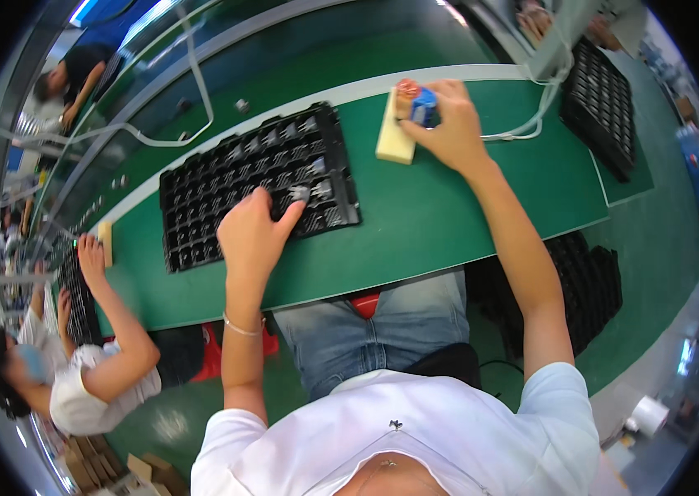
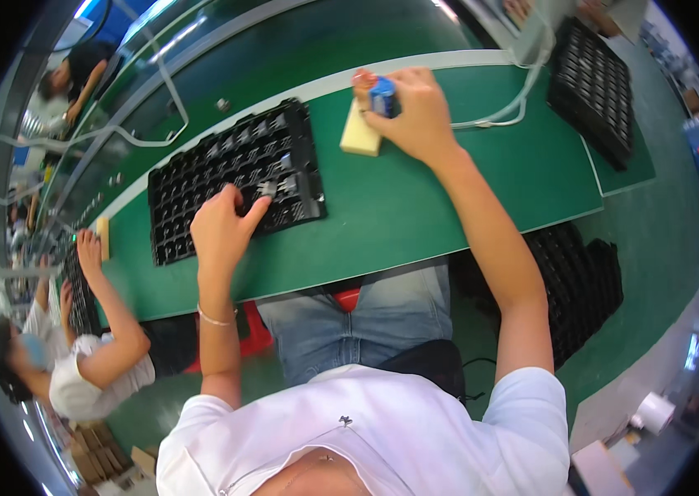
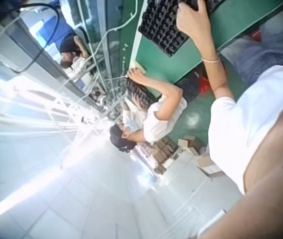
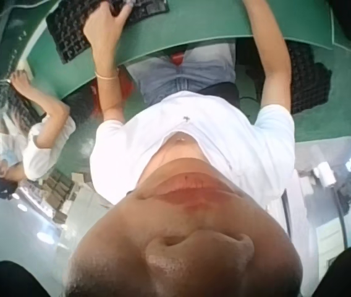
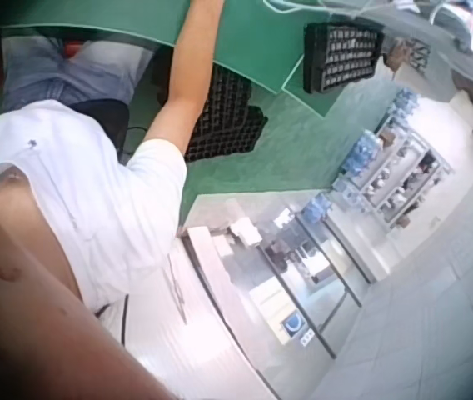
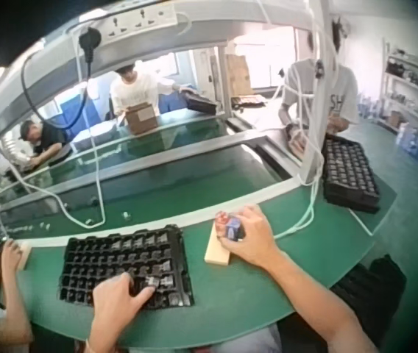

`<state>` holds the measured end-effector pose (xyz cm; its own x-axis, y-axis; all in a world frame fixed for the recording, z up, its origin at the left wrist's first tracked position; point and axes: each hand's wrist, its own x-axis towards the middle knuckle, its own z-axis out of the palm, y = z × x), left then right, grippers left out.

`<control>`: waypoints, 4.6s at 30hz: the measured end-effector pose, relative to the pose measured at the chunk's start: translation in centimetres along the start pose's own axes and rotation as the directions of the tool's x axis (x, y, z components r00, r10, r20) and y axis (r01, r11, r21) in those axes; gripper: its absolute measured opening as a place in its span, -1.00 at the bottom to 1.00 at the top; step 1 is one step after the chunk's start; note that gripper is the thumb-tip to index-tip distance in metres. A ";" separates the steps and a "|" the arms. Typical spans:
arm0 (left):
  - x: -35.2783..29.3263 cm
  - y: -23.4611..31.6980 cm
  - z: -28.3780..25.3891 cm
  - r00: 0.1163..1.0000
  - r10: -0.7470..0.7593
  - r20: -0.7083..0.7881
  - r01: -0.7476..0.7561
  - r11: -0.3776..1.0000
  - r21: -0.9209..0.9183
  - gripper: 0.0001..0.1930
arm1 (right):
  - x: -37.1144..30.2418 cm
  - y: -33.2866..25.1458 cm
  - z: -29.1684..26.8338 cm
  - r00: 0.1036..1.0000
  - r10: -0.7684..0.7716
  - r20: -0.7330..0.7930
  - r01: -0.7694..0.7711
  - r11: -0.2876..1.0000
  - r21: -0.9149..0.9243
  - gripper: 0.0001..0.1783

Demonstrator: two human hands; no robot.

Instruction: Picking small electronic components from a storage tray and inserting them into a testing or assembly jig.

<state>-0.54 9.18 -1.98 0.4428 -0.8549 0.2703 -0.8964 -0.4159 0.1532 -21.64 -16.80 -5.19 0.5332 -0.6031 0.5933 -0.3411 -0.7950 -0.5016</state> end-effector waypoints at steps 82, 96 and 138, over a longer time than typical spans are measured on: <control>10.6 -6.1 1.9 0.899 -0.436 0.047 0.430 0.898 0.095 -0.55 | 0.1 -3.4 0.5 0.973 0.231 -0.012 -0.229 0.970 0.086 -0.57; 9.2 1.2 3.7 0.995 -0.101 0.022 0.066 0.449 -0.891 -0.83 | -0.2 -2.8 1.3 0.982 0.188 -0.012 -0.185 0.972 0.147 -0.57; 5.2 0.4 0.3 0.917 0.230 0.325 0.386 -0.316 -0.867 -0.83 | 0.7 -0.3 -0.1 0.881 0.469 0.066 -0.425 0.720 0.548 -0.66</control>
<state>1.36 4.51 -0.79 0.1936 -0.9808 -0.0253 0.4705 0.0702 0.8796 -21.29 -17.01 -4.56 0.3605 -0.8999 0.2455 -0.0479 -0.2807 -0.9586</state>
